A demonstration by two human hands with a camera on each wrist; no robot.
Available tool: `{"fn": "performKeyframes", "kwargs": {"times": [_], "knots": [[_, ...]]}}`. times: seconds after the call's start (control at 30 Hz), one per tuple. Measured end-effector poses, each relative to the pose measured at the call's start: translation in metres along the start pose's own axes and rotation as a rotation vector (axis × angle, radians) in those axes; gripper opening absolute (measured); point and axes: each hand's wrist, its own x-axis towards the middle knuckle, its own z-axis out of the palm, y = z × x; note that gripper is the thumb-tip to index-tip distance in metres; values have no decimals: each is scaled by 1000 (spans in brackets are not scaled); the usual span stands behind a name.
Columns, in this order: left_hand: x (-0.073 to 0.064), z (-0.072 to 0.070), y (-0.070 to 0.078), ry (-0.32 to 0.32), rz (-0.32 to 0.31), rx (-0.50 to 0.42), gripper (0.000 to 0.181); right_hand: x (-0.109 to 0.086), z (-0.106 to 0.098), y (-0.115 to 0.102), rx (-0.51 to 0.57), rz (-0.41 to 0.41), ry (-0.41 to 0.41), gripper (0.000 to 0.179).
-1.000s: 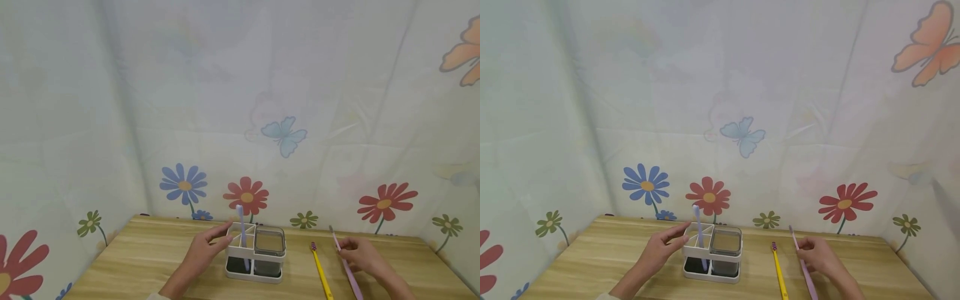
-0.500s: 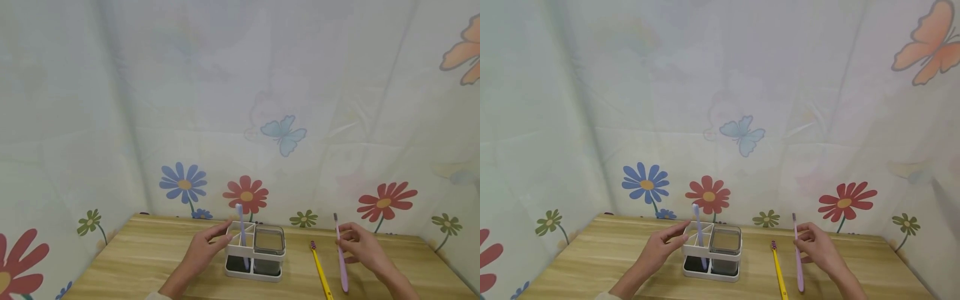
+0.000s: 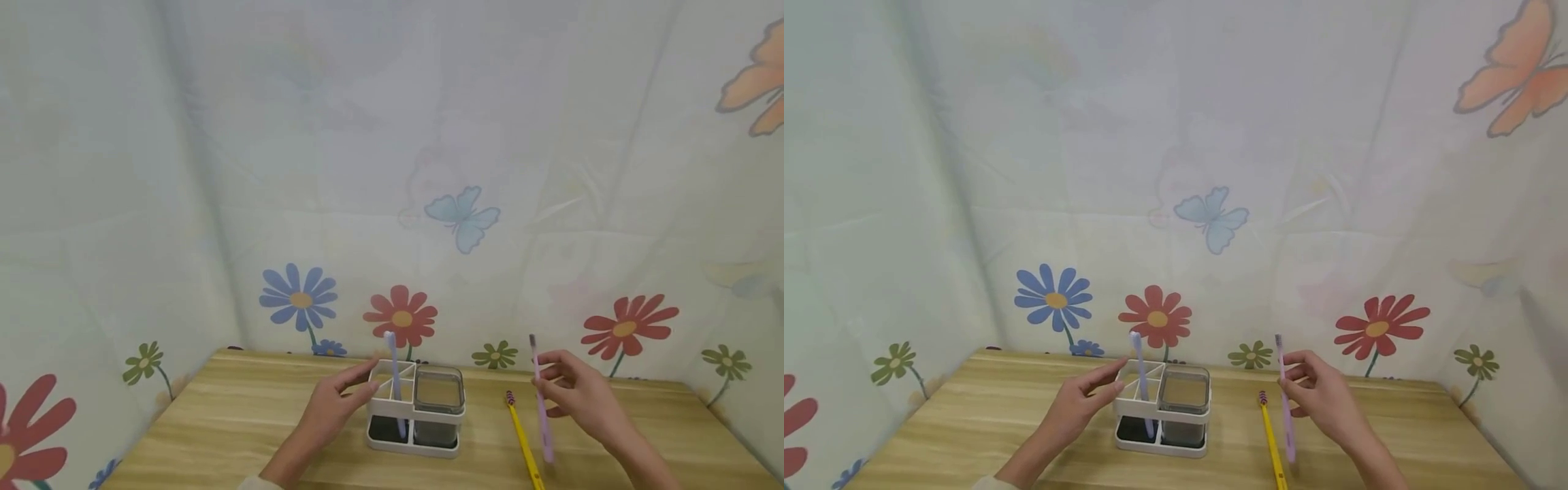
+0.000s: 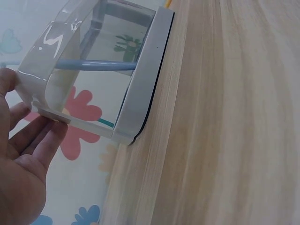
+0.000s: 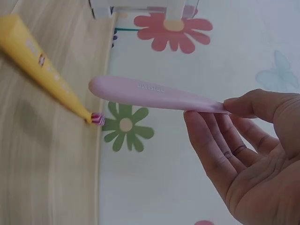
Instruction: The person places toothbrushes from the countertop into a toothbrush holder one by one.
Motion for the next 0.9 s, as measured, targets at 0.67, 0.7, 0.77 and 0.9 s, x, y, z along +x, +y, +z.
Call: {"fn": "performKeyframes", "kwargs": {"times": [0.67, 0.7, 0.77, 0.9], "knots": [[2, 1, -3, -8, 17, -10, 46, -6, 27, -52, 117, -210, 65, 32], [2, 1, -3, -7, 17, -12, 46, -6, 29, -54, 126, -217, 63, 32], [1, 1, -3, -3, 15, -14, 45, -4, 34, -58, 143, -223, 55, 32], [0, 1, -4, 1, 18, -20, 45, -1, 45, -66, 181, -242, 42, 33]]}}
